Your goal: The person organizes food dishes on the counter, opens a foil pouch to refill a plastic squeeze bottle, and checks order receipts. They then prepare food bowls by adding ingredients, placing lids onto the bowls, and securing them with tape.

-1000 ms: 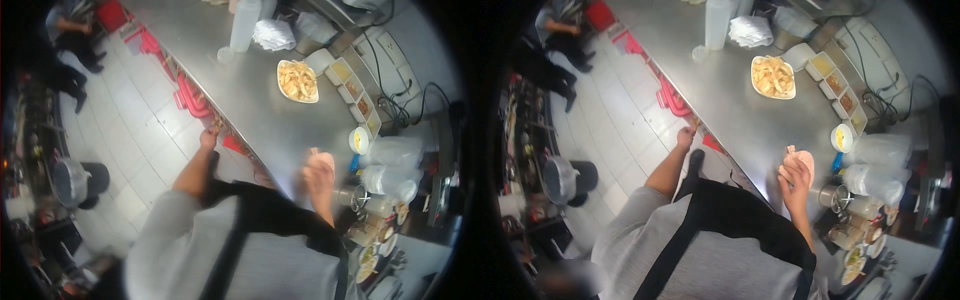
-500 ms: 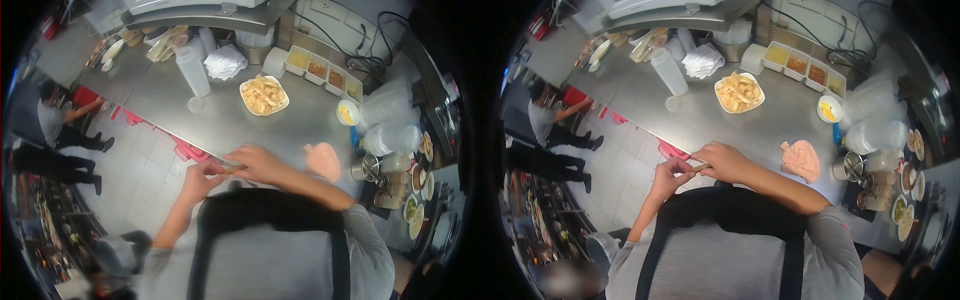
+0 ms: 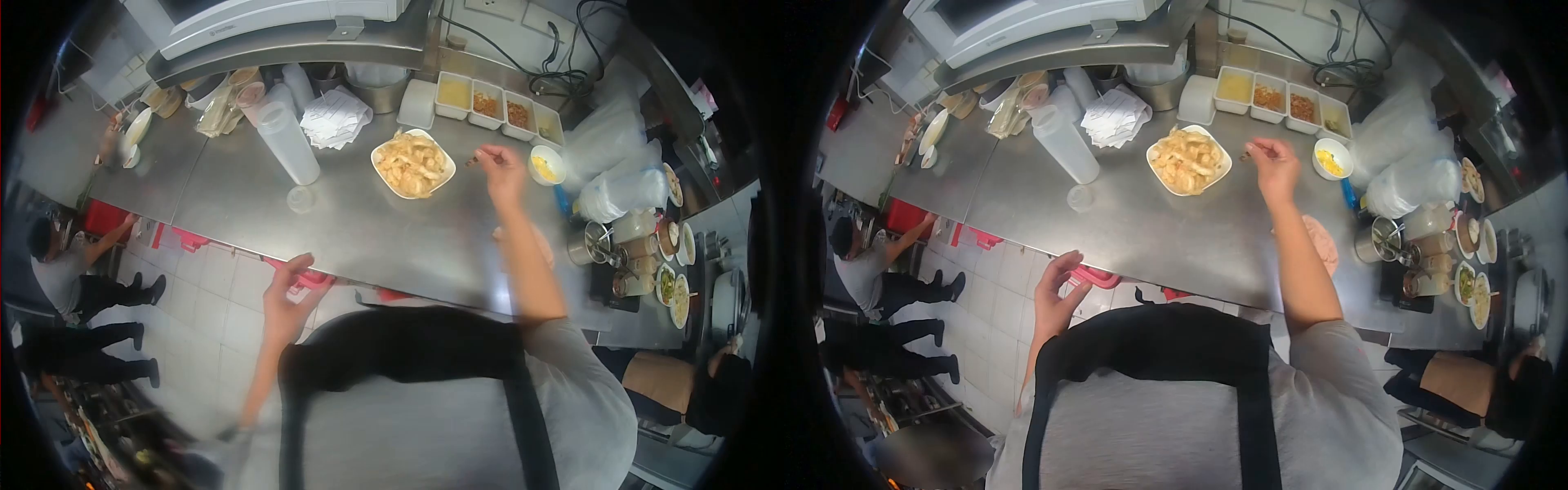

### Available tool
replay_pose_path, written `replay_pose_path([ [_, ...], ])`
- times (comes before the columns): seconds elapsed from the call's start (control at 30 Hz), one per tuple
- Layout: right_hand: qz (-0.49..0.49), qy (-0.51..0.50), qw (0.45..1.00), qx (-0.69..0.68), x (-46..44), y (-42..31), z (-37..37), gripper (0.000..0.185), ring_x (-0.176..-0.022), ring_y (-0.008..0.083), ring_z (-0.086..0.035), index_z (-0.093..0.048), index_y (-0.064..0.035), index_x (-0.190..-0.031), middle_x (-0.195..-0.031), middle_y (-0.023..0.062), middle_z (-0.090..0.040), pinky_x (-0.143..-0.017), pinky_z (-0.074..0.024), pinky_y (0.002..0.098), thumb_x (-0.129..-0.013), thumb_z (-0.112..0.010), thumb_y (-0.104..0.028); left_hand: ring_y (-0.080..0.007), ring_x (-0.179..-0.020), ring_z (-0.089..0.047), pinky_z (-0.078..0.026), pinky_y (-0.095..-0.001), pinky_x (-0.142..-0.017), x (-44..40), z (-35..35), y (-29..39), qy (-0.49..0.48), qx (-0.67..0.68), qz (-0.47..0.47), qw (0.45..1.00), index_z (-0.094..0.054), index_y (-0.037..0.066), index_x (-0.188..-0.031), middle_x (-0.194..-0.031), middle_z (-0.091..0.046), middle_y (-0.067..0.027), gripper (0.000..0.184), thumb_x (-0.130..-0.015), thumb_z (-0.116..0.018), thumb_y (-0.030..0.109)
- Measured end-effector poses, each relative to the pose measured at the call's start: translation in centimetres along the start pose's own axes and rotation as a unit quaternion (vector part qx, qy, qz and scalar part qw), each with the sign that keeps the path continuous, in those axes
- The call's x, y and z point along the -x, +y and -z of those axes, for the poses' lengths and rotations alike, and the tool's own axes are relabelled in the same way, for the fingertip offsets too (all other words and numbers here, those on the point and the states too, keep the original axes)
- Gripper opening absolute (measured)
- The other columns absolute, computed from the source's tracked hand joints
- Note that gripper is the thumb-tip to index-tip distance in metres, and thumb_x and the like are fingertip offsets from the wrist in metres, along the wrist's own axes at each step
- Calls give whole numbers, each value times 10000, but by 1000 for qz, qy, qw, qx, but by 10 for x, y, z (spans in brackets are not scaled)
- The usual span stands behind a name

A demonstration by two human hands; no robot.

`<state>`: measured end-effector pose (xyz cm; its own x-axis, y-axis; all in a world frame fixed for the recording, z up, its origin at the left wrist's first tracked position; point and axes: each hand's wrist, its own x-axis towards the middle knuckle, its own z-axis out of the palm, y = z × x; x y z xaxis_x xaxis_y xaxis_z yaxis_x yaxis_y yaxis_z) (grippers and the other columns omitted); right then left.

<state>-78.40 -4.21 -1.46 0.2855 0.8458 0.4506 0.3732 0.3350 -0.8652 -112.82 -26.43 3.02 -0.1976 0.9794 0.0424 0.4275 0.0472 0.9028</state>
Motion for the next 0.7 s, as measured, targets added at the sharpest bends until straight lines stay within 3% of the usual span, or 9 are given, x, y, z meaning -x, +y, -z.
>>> replay_pose_path([
  [0.07,-139,10,985,-99,-2,25,-17,191,-667,128,-582,-670,-8,-856,-713,48,-637,-638,-472,283,-757,-724,-162,-189,-1006,-587,-440,-313,-879,6,2,-11,15,-3,-15,1000,-567,37,-1168,-1109,-624,-100,506,-698,-752,65],
  [0.2,-33,13,993,109,8,74,-44,285,-683,218,-599,-653,-17,-840,-732,92,-647,-673,-482,333,-730,-743,-263,-204,-1089,-553,-421,-375,-934,31,10,-32,12,-43,0,999,-521,46,-1220,-1130,-602,-93,583,-681,-742,71],
  [0.23,-64,-38,993,91,9,72,-45,455,-856,262,-603,-608,-20,-1060,-970,153,-645,-795,-471,367,-726,-741,-299,-203,-1075,-561,-432,-370,-920,32,14,-35,24,-66,-16,997,-517,48,-1227,-1117,-607,-96,600,-675,-751,79],
  [0.3,-43,-44,983,171,9,53,-41,927,-1323,370,-264,-188,-11,-1432,-1433,229,-286,-1096,-198,443,-755,-707,-374,-201,-1023,-584,-463,-347,-868,35,21,-41,57,-63,-15,996,-509,62,-1245,-1048,-626,-96,640,-660,-768,98],
  [0.37,30,-10,990,136,-9,37,-19,846,-1367,361,-173,-157,-11,-1443,-1490,205,-188,-1110,-139,452,-825,-628,-346,-200,-1004,-588,-476,-336,-843,31,34,-41,70,-51,9,996,-485,87,-1283,-1027,-622,-109,660,-677,-746,75],
  [0.47,224,75,972,14,-56,-70,27,729,-1353,311,-221,-216,-15,-1429,-1462,163,-256,-1080,-199,417,-860,-577,-295,-237,-1025,-587,-495,-357,-826,12,58,-73,40,-20,166,985,-413,109,-1347,-1084,-595,-149,734,-685,-725,50],
  [0.57,346,130,927,-62,-72,-221,41,619,-1287,264,-330,-302,-13,-1385,-1393,141,-344,-1031,-269,393,-867,-555,-237,-330,-1199,-470,-437,-428,-938,-16,79,-109,149,-73,-25,986,-336,141,-1397,-1276,-469,-227,807,-689,-704,23],
  [0.6,435,117,891,-48,-72,-264,38,593,-1266,260,-353,-331,-9,-1366,-1381,147,-357,-1023,-283,396,-856,-559,-209,-435,-1327,-248,-304,-490,-1053,-31,92,-119,153,-213,-91,961,-303,179,-1413,-1428,-260,-262,863,-671,-731,75],
  [0.7,621,59,781,16,-71,-365,-2,553,-1196,262,-426,-414,6,-1309,-1312,166,-430,-992,-335,390,-806,-602,-129,-475,-1358,-83,-190,-508,-1102,-74,138,-141,122,-214,-43,968,-300,197,-1414,-1482,-109,-259,899,-646,-766,155],
])
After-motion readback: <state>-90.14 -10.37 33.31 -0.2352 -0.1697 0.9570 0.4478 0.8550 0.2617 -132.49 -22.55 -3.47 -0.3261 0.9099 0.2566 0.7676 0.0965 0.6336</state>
